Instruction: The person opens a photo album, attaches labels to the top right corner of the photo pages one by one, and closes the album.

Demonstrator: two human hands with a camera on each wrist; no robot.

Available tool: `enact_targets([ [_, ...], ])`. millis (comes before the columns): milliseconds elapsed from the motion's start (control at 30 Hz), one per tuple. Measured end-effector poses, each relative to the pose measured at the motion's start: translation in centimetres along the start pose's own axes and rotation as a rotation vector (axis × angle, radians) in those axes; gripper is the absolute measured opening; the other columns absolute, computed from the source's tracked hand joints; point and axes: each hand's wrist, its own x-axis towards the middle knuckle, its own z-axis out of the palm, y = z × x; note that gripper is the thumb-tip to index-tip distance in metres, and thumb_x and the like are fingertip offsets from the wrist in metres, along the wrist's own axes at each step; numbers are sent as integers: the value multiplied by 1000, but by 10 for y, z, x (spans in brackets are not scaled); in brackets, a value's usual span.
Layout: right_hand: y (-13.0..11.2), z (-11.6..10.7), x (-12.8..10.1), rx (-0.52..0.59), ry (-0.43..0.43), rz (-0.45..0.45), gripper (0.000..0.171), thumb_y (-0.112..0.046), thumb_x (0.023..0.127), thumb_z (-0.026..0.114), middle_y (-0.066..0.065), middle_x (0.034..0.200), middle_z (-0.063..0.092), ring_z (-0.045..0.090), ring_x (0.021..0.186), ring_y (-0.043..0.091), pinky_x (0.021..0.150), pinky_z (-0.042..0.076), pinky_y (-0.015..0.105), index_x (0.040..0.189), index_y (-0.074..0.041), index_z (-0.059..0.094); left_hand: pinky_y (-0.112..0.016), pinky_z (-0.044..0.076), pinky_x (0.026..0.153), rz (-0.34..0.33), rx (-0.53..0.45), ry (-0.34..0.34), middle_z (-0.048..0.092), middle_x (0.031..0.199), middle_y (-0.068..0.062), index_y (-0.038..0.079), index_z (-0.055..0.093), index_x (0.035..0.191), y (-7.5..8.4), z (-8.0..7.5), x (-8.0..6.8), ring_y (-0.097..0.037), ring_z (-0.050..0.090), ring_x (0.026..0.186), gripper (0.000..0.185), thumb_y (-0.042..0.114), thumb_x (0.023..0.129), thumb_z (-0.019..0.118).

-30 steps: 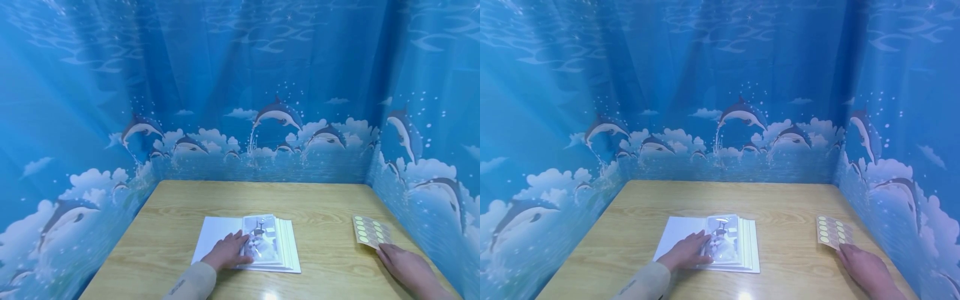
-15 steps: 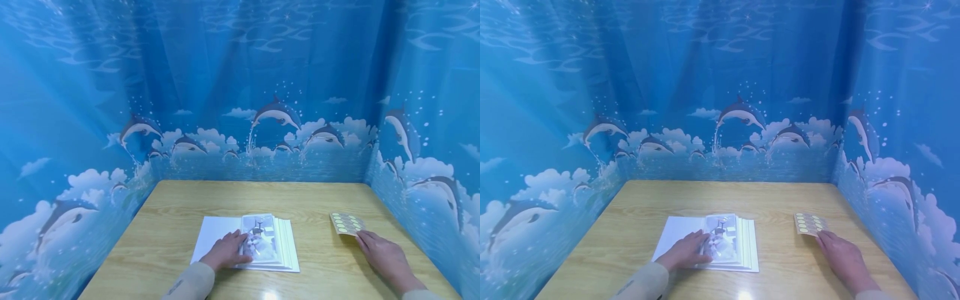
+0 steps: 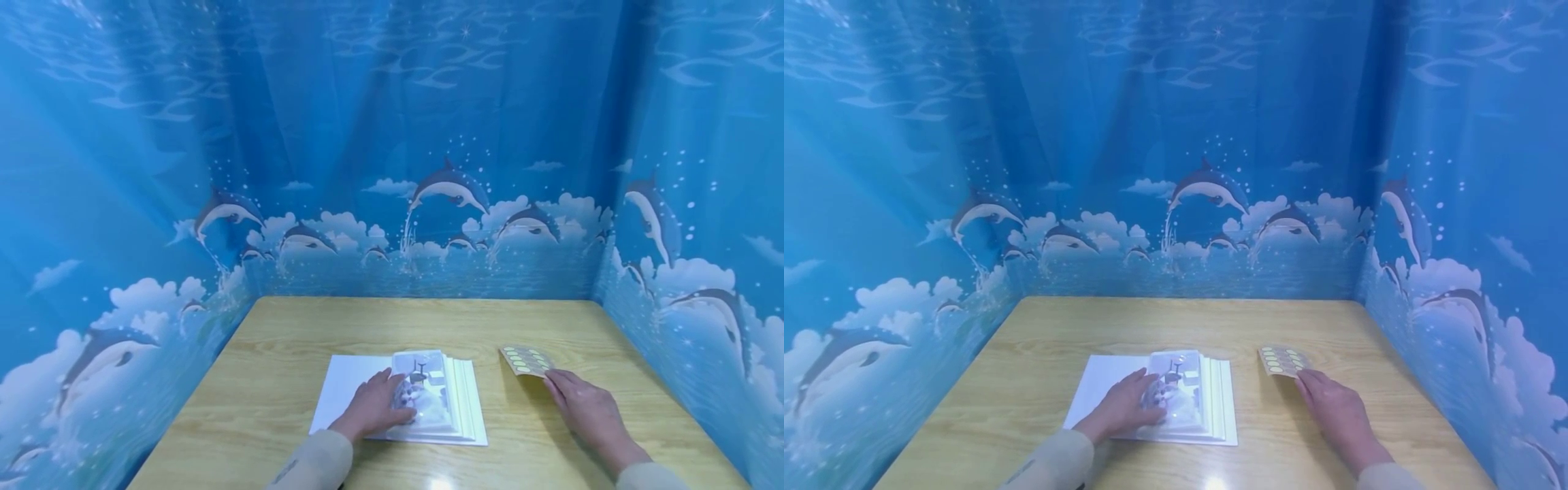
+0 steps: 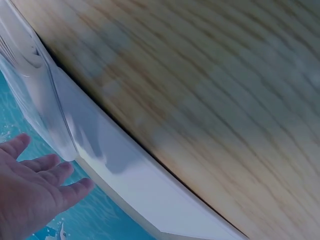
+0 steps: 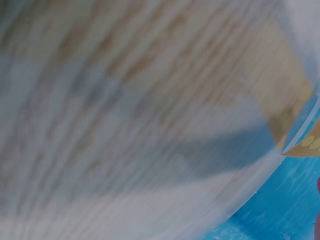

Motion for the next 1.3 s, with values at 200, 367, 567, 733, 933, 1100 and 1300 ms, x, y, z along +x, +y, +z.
enact_targets([
  [200,-3,4,2,-15,30,0,69,-53,106,25,14,95,73,71,74,35,50,55,50,101,-4,72,-63,26,113,-8,-45,0,41,150,-25,5,51,142,6,-1,1,-42,37,139,76,48,84,73],
  [367,-4,5,7,-73,105,-11,67,-49,107,26,17,94,73,70,68,35,42,53,46,101,-1,72,-60,30,112,-12,-49,6,42,150,-22,6,52,142,11,0,3,-40,39,138,74,51,86,71],
  [567,-6,7,21,-128,288,-52,51,-39,106,39,14,90,74,70,61,31,36,48,40,95,-2,74,-58,32,111,-16,-114,19,44,149,-20,7,53,141,18,-1,8,-39,42,136,72,54,88,67],
  [733,-14,13,32,-120,407,-93,38,-30,100,50,11,87,74,68,56,30,34,45,40,91,-4,75,-55,33,112,21,-244,25,49,145,-18,4,54,139,26,1,13,-37,45,135,66,51,94,61],
  [933,-36,13,50,-90,455,-171,33,-25,99,53,11,85,75,66,52,28,32,43,37,89,-2,75,-54,36,111,3,-398,1,55,142,-12,7,55,140,47,1,19,-33,48,133,62,53,99,51],
  [1100,-54,14,61,-48,465,-227,33,-24,100,52,11,85,75,66,51,26,35,46,36,89,-2,75,-55,35,111,-48,-562,-35,56,141,-8,12,56,140,63,2,25,-32,48,133,69,65,97,42],
  [1300,-74,18,67,6,496,-371,33,-21,101,54,11,86,75,66,53,23,41,51,35,89,-2,77,-54,41,107,-77,-781,-56,58,137,-16,4,57,137,77,3,32,-35,52,129,71,61,101,37],
])
